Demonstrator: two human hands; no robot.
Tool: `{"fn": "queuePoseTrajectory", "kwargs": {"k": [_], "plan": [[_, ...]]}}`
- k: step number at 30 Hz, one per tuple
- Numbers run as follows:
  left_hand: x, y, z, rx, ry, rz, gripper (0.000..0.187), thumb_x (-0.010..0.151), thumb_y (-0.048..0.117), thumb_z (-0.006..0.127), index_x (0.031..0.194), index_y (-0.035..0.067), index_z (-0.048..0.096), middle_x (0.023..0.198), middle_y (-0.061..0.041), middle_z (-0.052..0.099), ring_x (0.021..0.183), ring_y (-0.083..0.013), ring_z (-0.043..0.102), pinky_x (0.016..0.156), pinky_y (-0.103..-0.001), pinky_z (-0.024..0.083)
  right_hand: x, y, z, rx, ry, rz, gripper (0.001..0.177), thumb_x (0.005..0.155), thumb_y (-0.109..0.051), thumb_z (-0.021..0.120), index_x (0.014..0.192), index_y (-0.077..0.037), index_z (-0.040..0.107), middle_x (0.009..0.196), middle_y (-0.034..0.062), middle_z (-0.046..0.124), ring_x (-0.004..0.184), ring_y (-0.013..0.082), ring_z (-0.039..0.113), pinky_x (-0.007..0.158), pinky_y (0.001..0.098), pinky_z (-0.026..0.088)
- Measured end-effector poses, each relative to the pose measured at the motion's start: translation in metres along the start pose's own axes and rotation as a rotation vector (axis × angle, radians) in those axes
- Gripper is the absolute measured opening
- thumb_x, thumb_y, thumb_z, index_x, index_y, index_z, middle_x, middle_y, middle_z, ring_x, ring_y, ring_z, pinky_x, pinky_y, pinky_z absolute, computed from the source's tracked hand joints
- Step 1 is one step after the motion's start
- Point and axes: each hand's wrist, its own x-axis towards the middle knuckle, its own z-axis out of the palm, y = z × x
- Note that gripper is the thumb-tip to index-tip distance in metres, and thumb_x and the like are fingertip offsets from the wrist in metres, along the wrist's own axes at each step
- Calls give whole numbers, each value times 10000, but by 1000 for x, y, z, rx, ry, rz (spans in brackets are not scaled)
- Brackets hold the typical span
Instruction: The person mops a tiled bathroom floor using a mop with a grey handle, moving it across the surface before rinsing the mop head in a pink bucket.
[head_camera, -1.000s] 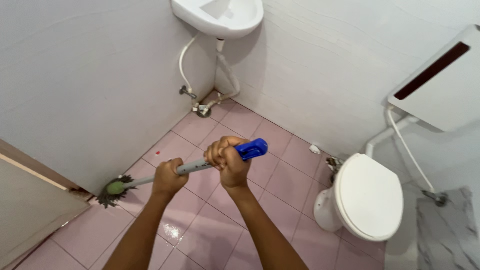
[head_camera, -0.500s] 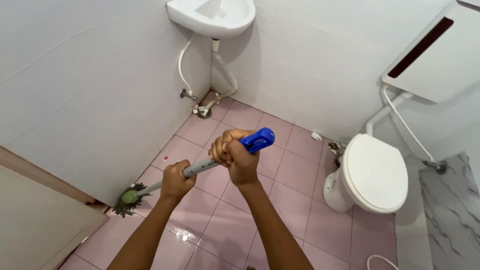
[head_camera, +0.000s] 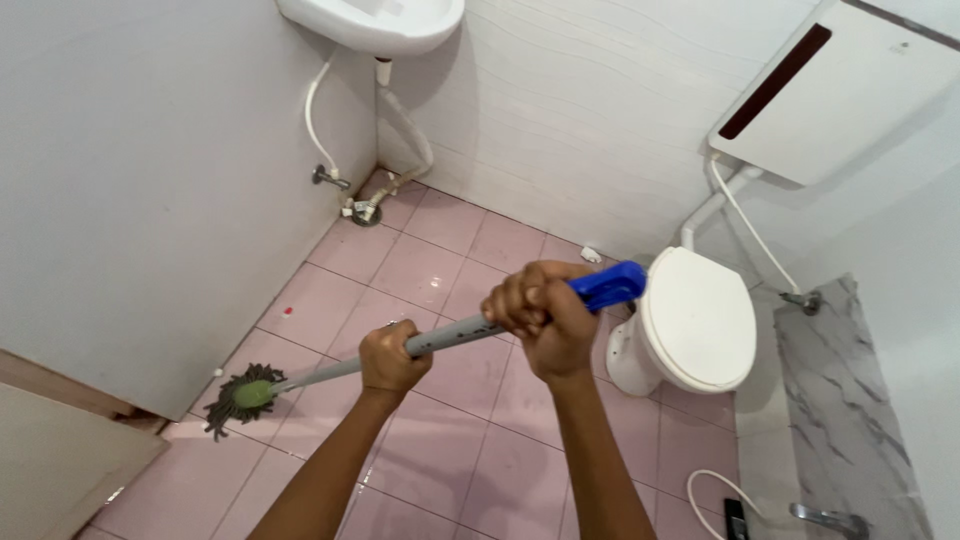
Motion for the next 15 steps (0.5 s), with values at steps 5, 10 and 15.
{"fn": "queuePoseTrajectory", "kwargs": {"k": [5, 10, 15], "plan": [[-5, 17, 30, -38, -80, 42, 208, 655, 86, 733, 580, 90, 539, 535, -104, 598, 467, -306, 591, 434, -396, 468, -24, -15, -25, -42, 79, -48, 252, 837, -92, 436, 600, -129, 360, 486, 28, 341, 449, 151, 303, 618, 400, 464], [-5, 18, 43, 1, -160, -20, 218, 671, 99, 751, 578, 89, 554, 532, -122, 610, 466, -335, 598, 428, -421, 483, -27, -1, -41, 77, 144, -129, 233, 821, -105, 458, 619, -136, 348, 497, 7, 320, 447, 147, 286, 610, 389, 441], [-7, 13, 52, -10, -239, 27, 188, 674, 84, 718, 589, 79, 550, 555, -130, 621, 498, -346, 614, 467, -432, 502, -33, 9, -62, 62, 198, -161, 235, 819, -117, 451, 607, -141, 352, 496, 11, 322, 448, 139, 277, 588, 385, 432]]}}
